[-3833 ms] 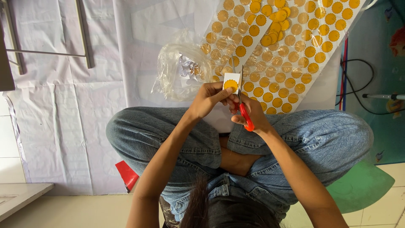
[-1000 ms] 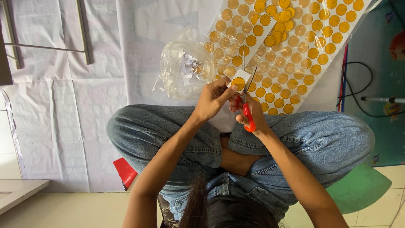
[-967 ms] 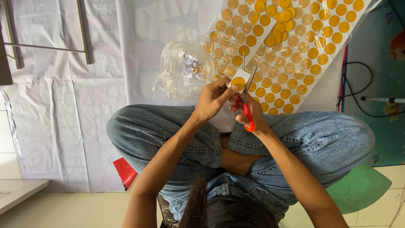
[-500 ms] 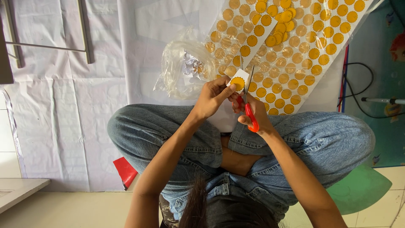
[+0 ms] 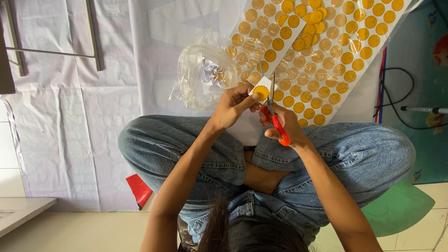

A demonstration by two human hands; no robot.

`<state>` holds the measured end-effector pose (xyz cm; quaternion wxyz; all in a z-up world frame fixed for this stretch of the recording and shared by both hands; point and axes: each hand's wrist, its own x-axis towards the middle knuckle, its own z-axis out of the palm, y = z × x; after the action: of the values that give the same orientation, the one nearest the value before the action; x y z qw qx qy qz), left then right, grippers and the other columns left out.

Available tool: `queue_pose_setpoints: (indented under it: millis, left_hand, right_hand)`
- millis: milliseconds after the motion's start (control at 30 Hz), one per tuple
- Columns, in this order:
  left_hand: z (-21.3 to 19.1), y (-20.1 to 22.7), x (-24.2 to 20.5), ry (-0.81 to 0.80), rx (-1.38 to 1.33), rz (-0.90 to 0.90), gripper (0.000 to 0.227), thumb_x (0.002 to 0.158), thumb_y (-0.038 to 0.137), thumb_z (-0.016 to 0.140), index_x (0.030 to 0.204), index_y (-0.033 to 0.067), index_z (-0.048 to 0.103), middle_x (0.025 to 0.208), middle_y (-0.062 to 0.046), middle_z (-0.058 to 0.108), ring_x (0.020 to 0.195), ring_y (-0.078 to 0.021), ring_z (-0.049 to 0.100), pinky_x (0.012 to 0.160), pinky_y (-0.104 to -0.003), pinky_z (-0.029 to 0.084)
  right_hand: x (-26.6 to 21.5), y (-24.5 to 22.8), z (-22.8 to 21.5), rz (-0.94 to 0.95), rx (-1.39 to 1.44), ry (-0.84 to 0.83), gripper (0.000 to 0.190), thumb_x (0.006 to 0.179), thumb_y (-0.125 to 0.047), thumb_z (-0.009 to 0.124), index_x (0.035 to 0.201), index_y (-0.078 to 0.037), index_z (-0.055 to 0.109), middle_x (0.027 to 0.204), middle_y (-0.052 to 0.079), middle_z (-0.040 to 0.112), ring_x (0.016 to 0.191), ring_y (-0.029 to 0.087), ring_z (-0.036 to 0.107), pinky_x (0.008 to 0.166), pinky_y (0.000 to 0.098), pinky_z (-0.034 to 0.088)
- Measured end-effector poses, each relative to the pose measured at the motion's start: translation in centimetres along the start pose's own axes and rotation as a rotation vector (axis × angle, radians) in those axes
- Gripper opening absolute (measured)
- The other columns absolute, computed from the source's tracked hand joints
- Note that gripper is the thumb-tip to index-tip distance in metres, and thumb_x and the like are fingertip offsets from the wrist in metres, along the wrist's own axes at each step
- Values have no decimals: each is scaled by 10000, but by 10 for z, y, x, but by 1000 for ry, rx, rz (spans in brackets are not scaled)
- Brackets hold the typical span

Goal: Cutting out circular stickers from a sheet using scissors

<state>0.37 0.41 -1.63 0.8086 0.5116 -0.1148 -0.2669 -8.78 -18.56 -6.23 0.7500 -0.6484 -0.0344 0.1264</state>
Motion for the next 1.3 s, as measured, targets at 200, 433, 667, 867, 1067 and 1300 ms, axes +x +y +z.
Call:
queue_pose_setpoints:
  millis: [200,433,667,867,1067,1300]
  left_hand:
    - [-3,-6,0,-1,-6,-16,198,989,152,645,869,-5,637,755,-123,657,746,-161,705,663,-272,604]
    - [-1,-5,0,4,-20,-26,196,990,148,643,857,5,630,760,-121,659,748,-159,706,659,-268,604]
    - [-2,-2,0,0,-24,-51,200,992,155,641,861,5,624,761,-131,667,752,-163,710,670,-268,605]
    - [-2,-7,0,8,-19,-51,210,995,159,640,855,3,626,755,-133,668,744,-162,708,671,-271,605]
    - [-3,-10,-1,17,-30,-60,211,991,155,648,842,6,627,760,-124,664,747,-154,705,671,-268,604]
    - [1,-6,-1,25,-34,-65,213,987,146,649,826,8,632,749,-123,667,719,-143,699,662,-270,605]
  right_hand:
    - [2,-8,1,-11,14,-22,689,677,-487,906,1040,21,614,833,141,609,878,183,643,837,435,586]
    - [1,-11,1,-5,35,-36,630,698,-442,908,1016,16,614,826,124,607,859,168,632,817,430,588]
    - [3,-12,3,-35,51,-24,609,699,-424,917,990,20,617,795,123,585,812,170,622,772,420,583]
    - [2,-11,5,-41,70,-11,585,715,-408,909,972,23,609,778,114,582,820,156,618,756,400,584]
    - [-4,11,1,-38,67,-7,574,729,-394,902,997,23,613,795,118,604,833,154,631,753,393,584]
    - [-3,19,8,-37,106,49,654,695,-396,924,1065,29,592,839,108,604,845,146,647,796,397,592]
